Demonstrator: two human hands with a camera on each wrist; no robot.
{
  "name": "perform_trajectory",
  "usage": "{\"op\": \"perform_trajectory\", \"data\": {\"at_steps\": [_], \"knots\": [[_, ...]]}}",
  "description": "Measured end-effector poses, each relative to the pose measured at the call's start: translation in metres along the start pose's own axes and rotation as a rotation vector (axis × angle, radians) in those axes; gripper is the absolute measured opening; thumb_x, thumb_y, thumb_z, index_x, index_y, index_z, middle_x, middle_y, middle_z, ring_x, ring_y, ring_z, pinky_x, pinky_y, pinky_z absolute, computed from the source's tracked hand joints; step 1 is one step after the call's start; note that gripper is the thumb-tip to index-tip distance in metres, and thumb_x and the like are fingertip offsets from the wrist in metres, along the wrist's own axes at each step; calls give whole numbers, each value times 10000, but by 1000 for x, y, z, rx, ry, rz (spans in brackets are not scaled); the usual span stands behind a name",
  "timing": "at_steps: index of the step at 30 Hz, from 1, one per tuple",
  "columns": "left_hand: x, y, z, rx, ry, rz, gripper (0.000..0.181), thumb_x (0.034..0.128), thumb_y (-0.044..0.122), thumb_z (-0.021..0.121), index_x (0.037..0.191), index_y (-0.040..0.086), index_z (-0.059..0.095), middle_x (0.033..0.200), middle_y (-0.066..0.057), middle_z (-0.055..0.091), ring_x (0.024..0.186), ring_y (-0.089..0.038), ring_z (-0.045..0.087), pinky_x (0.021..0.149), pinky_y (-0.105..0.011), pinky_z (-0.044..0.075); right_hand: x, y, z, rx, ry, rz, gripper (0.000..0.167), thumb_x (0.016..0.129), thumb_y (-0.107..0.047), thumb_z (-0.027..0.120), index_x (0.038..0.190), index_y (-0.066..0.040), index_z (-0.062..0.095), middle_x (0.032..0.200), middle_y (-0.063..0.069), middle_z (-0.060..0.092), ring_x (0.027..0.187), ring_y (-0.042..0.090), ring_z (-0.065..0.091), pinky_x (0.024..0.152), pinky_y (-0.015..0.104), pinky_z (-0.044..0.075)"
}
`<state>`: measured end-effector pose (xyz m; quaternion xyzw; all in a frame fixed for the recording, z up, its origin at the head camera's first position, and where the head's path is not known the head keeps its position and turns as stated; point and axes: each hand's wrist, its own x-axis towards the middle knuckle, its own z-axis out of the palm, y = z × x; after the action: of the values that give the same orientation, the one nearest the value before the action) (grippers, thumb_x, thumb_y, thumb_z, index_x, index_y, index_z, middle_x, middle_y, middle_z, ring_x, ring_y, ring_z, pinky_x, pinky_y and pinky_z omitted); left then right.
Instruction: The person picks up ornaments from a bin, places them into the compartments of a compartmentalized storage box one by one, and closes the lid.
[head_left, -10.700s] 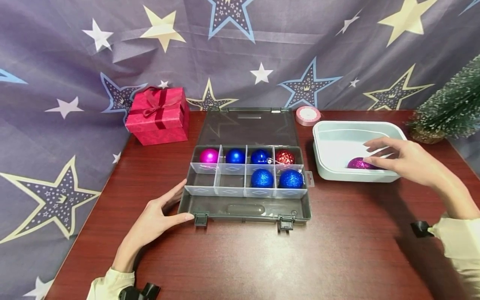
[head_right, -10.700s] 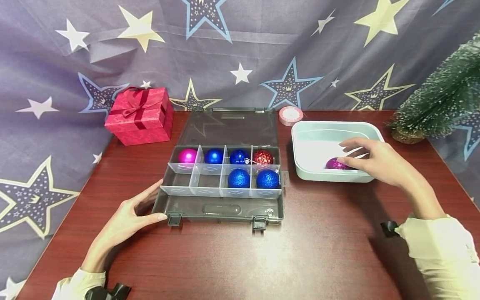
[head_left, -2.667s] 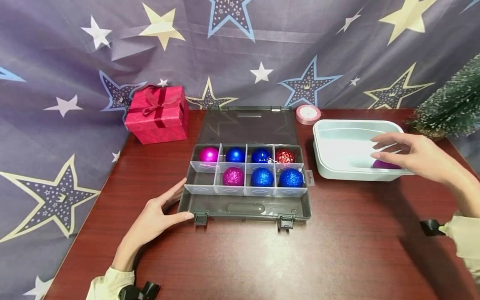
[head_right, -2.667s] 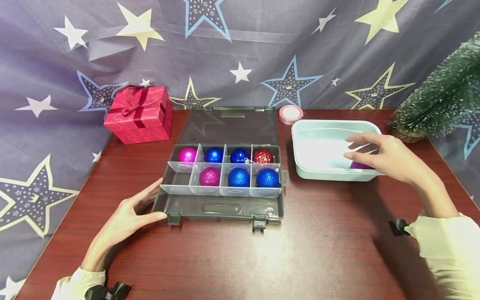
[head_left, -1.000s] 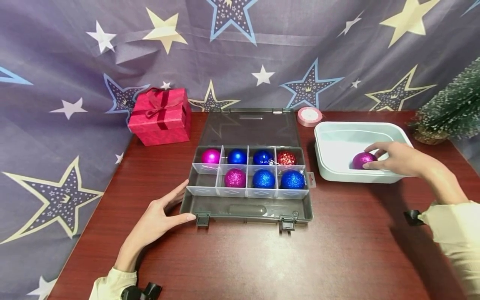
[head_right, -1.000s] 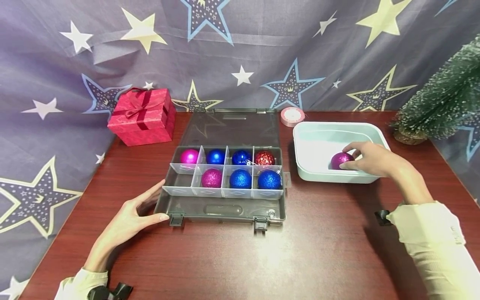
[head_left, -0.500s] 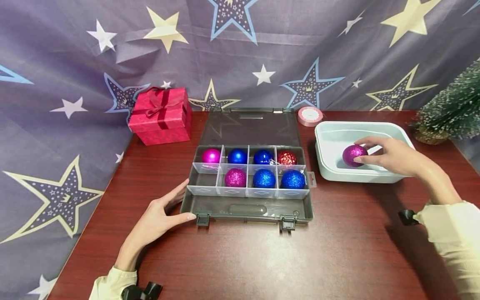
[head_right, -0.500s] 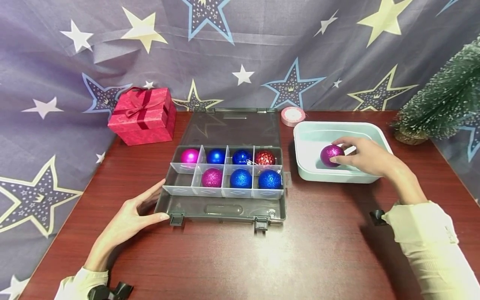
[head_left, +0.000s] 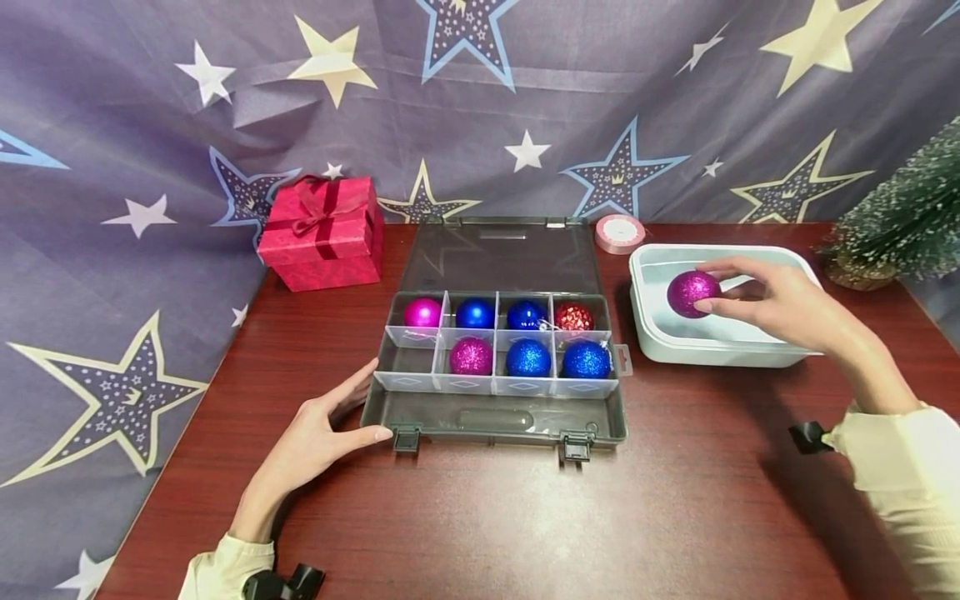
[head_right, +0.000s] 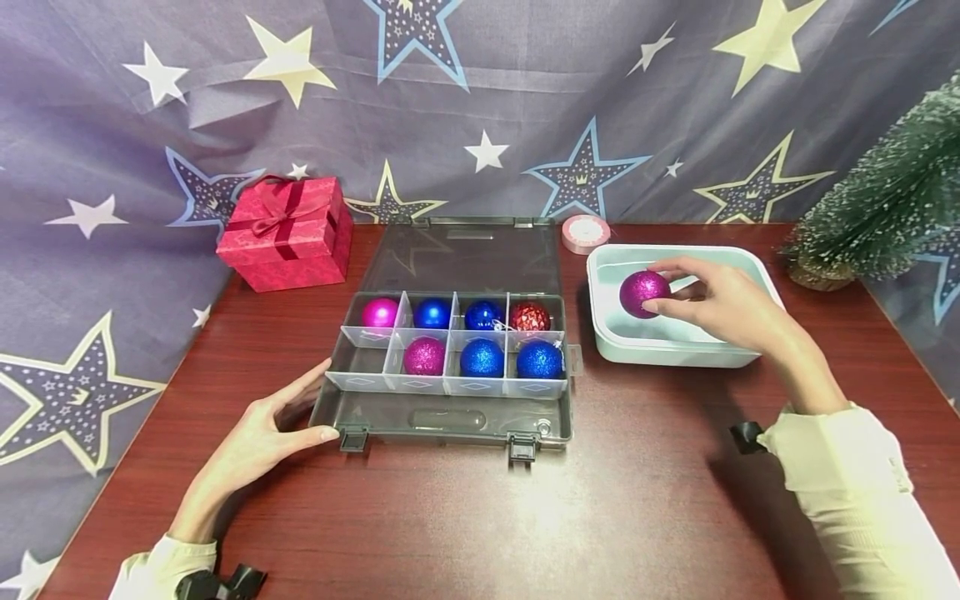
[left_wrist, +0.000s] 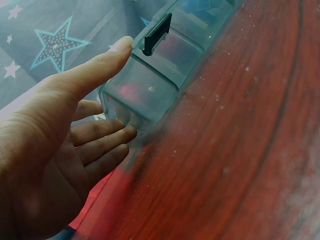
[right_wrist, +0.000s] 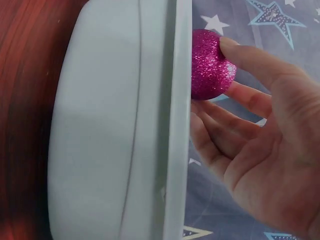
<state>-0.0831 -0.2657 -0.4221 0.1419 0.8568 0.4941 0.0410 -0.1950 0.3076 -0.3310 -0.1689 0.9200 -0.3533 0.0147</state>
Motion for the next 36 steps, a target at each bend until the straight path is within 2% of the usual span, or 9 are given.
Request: {"op": "perform_trajectory", "data": {"at_steps": [8, 13, 19, 24, 32, 36], "knots": [[0, 1, 0, 6, 6, 12, 859, 871, 188, 868, 1601, 243, 419, 1434, -95, 606, 1295, -267, 590, 1043, -124, 388, 3, -17, 9, 11, 57, -108, 461, 860, -37, 838, 1300, -87, 710, 1181, 137, 719, 861, -35, 680, 722, 99, 494], [0, 1, 0, 7, 6, 11, 860, 870, 189, 869, 1601, 246, 420, 1435, -90, 606, 1296, -259, 590, 1042, -125, 390, 4, -28, 13, 15, 49, -121, 472, 870, -62, 841, 1319, -113, 707, 1231, 84, 707, 937, -65, 657, 767, 88, 493], [0, 2, 0, 12, 3, 10, 858, 876, 191, 864, 1603, 255, 415, 1435, -100, 605, 1297, -265, 588, 1040, -121, 386, 9, -37, 20, 37, 30, -117, 485, 897, -100, 825, 1359, -127, 682, 1282, 83, 687, 957, -60, 650, 780, 104, 497], [0, 2, 0, 13, 3, 9, 857, 876, 194, 864, 1604, 255, 414, 1432, -96, 608, 1295, -262, 590, 1040, -121, 387, 14, -46, 29, 56, 19, -152, 488, 914, -125, 813, 1379, -139, 667, 1291, 68, 686, 972, -33, 661, 794, 130, 511], [0, 2, 0, 19, 3, 11, 856, 877, 190, 863, 1603, 252, 415, 1428, -106, 610, 1292, -267, 591, 1041, -121, 386, 28, -60, 47, 109, -14, -195, 470, 911, -124, 820, 1358, -156, 680, 1309, 22, 671, 1018, 177, 712, 841, 177, 535], [0, 2, 0, 16, 5, 19, 858, 876, 179, 863, 1604, 247, 414, 1425, -104, 611, 1292, -270, 592, 1043, -125, 388, 36, -69, 54, 136, -44, -235, 466, 916, -131, 816, 1361, -147, 678, 1276, 46, 684, 1029, 249, 713, 855, 194, 536]]}}
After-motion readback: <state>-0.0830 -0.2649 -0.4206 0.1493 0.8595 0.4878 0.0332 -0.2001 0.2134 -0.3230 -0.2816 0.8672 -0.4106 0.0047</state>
